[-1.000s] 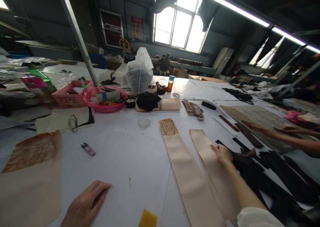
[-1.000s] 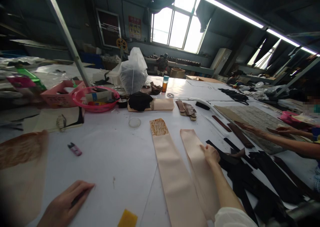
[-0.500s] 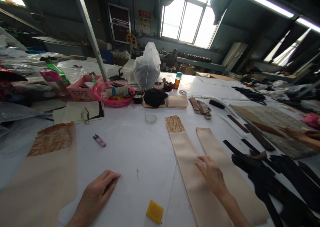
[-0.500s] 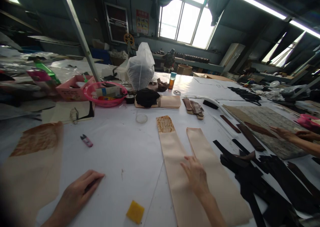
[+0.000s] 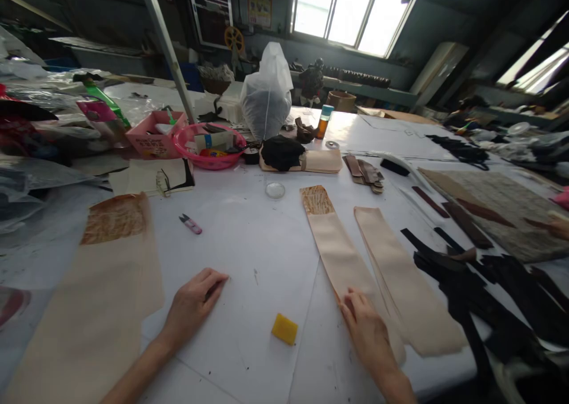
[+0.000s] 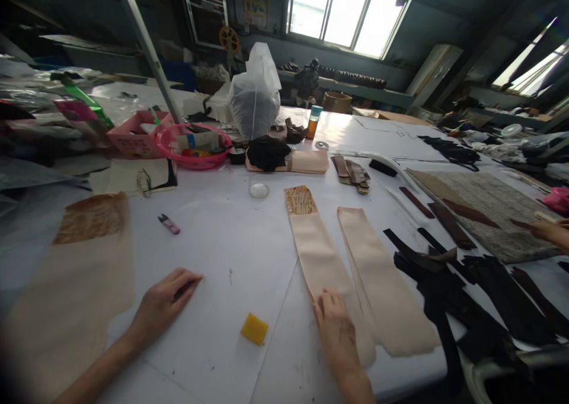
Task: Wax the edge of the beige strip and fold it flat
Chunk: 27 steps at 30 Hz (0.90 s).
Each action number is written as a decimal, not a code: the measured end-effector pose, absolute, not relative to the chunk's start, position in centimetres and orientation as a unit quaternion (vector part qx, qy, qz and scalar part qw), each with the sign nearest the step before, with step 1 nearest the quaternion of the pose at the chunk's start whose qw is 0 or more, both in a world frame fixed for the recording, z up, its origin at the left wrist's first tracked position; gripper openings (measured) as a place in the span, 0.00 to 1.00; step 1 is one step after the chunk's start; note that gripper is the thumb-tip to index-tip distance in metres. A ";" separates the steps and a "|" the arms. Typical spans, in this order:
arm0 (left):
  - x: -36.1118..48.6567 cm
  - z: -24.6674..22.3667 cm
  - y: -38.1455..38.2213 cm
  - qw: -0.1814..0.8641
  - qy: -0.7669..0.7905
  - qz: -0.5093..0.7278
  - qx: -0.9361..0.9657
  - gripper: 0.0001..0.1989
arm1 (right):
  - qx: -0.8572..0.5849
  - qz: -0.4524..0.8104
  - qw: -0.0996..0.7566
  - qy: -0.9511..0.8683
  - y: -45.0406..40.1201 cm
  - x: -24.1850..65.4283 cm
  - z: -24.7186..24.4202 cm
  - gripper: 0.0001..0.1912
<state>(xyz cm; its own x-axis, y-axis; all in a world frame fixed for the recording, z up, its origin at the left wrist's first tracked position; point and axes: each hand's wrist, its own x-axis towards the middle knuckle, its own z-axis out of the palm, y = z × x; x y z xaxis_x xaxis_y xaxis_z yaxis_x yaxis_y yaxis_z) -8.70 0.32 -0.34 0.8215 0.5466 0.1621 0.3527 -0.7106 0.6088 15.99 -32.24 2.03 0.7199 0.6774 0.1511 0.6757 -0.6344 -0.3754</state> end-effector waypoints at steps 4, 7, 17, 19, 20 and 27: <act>-8.7 -0.3 0.3 0.292 0.248 0.169 0.908 0.11 | -0.901 0.063 0.274 -0.329 -33.2 16.0 2.9 0.15; -8.7 -0.2 0.3 0.294 0.248 0.166 0.908 0.11 | -0.895 0.113 0.314 -0.294 -33.8 16.3 3.0 0.17; -8.6 0.1 0.1 0.295 0.255 0.162 0.907 0.12 | -0.903 0.148 0.347 -0.206 -34.5 19.1 4.2 0.23; -8.6 0.1 0.2 0.298 0.258 0.158 0.905 0.12 | -0.899 0.148 0.358 -0.205 -34.4 19.3 4.3 0.26; -8.6 0.2 0.2 0.301 0.261 0.154 0.904 0.13 | -0.896 0.148 0.367 -0.203 -34.3 19.3 4.4 0.27; -5.5 2.2 -0.8 0.323 0.246 0.132 0.904 0.13 | -0.862 0.168 0.404 -0.255 -33.9 19.6 6.0 0.26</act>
<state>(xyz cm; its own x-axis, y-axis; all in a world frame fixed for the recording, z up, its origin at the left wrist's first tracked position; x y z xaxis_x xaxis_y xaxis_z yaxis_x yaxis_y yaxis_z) -5.46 -0.82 2.16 0.8443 0.5298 0.0802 0.3593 -0.6709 0.6486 19.63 -33.90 5.99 0.8137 0.5752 -0.0839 0.3034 -0.5434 -0.7827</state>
